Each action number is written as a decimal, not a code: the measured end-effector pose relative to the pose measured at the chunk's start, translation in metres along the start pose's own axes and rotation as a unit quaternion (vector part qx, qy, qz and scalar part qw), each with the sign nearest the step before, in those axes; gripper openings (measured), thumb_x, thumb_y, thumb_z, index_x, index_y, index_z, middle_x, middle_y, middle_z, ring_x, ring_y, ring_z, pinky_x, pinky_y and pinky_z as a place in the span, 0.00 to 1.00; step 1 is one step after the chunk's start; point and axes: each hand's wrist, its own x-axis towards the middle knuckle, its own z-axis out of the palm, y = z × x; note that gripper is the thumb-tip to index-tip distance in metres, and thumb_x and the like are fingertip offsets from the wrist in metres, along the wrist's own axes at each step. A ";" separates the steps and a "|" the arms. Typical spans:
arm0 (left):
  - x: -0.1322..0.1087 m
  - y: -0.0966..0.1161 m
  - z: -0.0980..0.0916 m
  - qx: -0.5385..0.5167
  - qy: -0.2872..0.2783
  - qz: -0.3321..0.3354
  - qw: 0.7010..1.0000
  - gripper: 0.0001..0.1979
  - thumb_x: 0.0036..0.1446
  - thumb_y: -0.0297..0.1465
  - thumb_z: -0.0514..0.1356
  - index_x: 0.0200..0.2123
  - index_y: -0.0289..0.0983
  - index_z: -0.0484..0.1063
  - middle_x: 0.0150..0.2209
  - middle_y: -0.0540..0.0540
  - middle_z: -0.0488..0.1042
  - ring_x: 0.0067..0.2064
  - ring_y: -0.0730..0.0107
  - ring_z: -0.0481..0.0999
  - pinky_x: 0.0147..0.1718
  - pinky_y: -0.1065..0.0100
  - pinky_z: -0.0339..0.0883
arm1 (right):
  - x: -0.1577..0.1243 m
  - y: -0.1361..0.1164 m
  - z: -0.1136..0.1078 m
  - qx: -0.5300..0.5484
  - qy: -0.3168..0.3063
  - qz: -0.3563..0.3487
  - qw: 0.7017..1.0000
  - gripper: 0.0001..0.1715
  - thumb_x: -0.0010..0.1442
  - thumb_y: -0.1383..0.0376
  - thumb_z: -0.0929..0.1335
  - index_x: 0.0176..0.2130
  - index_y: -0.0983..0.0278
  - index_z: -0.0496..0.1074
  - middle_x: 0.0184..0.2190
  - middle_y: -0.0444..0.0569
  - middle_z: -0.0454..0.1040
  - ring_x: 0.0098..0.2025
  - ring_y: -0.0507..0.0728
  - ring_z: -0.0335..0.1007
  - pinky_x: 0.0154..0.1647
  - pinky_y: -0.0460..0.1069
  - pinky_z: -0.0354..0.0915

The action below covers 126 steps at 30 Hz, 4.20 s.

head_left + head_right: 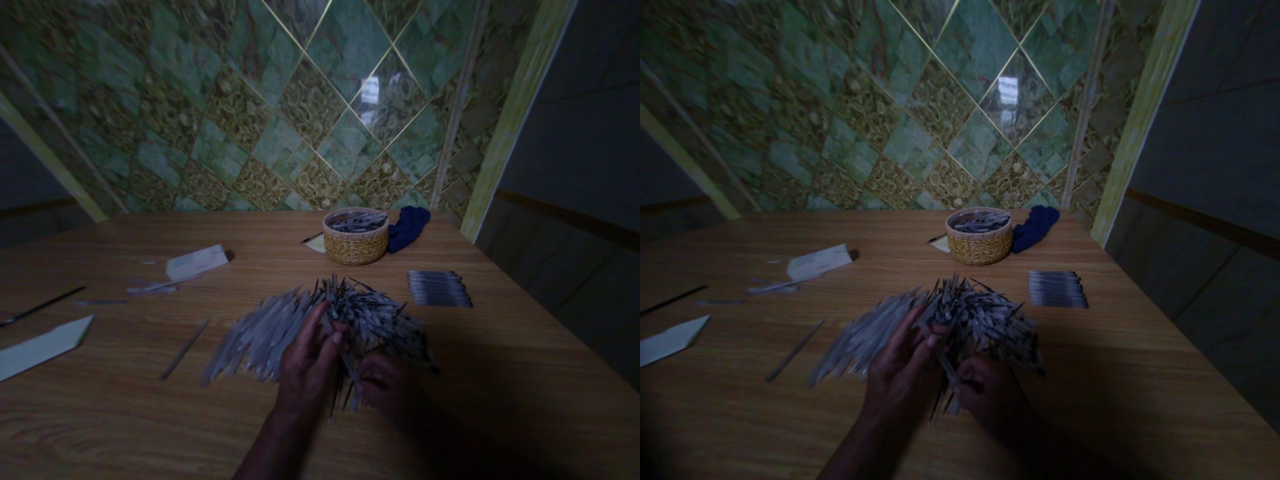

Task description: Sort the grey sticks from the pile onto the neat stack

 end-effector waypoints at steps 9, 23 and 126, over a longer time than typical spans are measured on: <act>0.009 0.011 -0.006 -0.049 0.058 -0.013 0.997 0.11 0.48 0.32 0.63 0.37 0.37 0.75 0.28 0.47 0.79 0.27 0.66 0.77 0.25 0.71 0.69 | -0.002 -0.004 -0.004 -0.030 -0.020 0.002 0.999 0.09 0.49 0.69 0.63 0.31 0.64 0.72 0.23 0.42 0.67 0.26 0.50 0.61 0.26 0.43 0.58; 0.017 0.008 -0.007 -0.144 0.070 -0.083 0.984 0.09 0.46 0.30 0.63 0.33 0.35 0.69 0.26 0.46 0.78 0.26 0.62 0.78 0.14 0.75 0.64 | -0.001 0.003 -0.004 0.036 -0.005 0.041 0.998 0.06 0.46 0.67 0.66 0.28 0.64 0.72 0.22 0.42 0.68 0.26 0.51 0.63 0.26 0.44 0.58; 0.010 -0.019 0.005 -0.288 -0.024 -0.201 0.936 0.11 0.50 0.31 0.62 0.37 0.34 0.68 0.36 0.39 0.77 0.36 0.61 0.78 0.16 0.77 0.62 | 0.002 0.000 -0.009 -0.088 -0.010 0.009 0.996 0.08 0.56 0.61 0.61 0.31 0.64 0.65 0.19 0.41 0.63 0.23 0.50 0.61 0.24 0.44 0.57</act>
